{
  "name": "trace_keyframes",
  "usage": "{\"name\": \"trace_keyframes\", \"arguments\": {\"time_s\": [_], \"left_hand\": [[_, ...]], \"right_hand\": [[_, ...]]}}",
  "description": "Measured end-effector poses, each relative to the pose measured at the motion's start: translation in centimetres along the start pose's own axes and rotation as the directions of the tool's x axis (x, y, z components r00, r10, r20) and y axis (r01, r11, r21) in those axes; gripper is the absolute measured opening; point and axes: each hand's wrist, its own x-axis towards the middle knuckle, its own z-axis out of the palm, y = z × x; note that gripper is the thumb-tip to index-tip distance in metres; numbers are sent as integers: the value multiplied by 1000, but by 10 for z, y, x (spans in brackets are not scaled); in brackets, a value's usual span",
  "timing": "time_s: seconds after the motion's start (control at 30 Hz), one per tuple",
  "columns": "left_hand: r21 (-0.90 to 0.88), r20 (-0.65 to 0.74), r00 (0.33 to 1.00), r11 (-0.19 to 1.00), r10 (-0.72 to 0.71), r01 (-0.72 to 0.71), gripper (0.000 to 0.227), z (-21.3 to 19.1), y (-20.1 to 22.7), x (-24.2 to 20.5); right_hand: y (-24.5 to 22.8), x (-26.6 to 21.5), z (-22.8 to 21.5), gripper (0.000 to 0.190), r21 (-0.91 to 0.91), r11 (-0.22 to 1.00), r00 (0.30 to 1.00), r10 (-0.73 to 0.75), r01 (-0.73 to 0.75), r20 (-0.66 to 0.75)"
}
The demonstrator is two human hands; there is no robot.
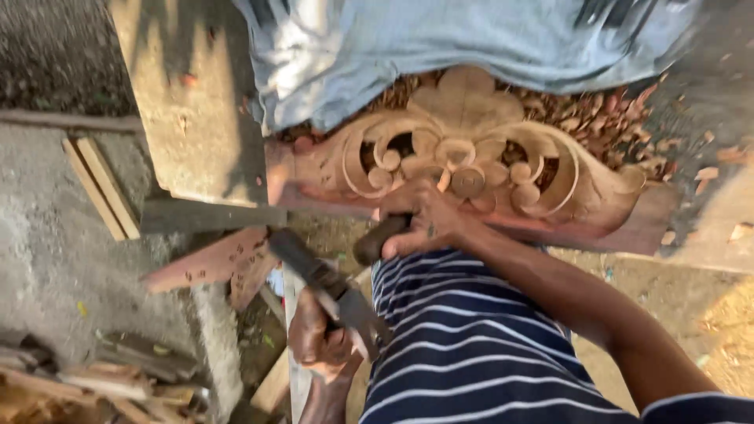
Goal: Carving intricate floral patterns into a wooden block using various chisels and a hammer.
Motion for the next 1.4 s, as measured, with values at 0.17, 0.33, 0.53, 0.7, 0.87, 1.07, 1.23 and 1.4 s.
{"name": "trace_keyframes", "arguments": {"time_s": [0.17,0.33,0.53,0.7,0.87,1.07,1.23,1.4], "left_hand": [[-171,-20,997,983,68,-71,55,-4,-14,-6],[4,-142,988,999,-52,53,50,-15,-41,-53],[96,-344,928,978,-142,186,37,-25,21,-15],[52,-78,993,994,-89,93,35,-17,0,-11],[-22,35,988,988,-153,153,55,-17,10,19],[-37,39,999,999,7,-5,77,-12,-35,14],[18,8,985,985,-174,173,75,-25,-63,56],[30,98,992,996,-84,81,70,8,-115,108]], "right_hand": [[9,5,-1,69,-41,998,999,-53,53,13],[-5,-8,16,69,-248,953,973,-127,173,193],[3,3,7,70,-128,990,997,60,-53,57],[10,-5,11,71,-69,997,1000,-18,18,5],[3,1,3,76,-51,999,1000,19,-19,-3],[-13,-21,4,73,-30,994,994,-108,109,28],[-75,-40,28,72,-190,970,957,-97,153,273],[-54,-26,4,75,-376,599,707,571,-707,-417]]}}
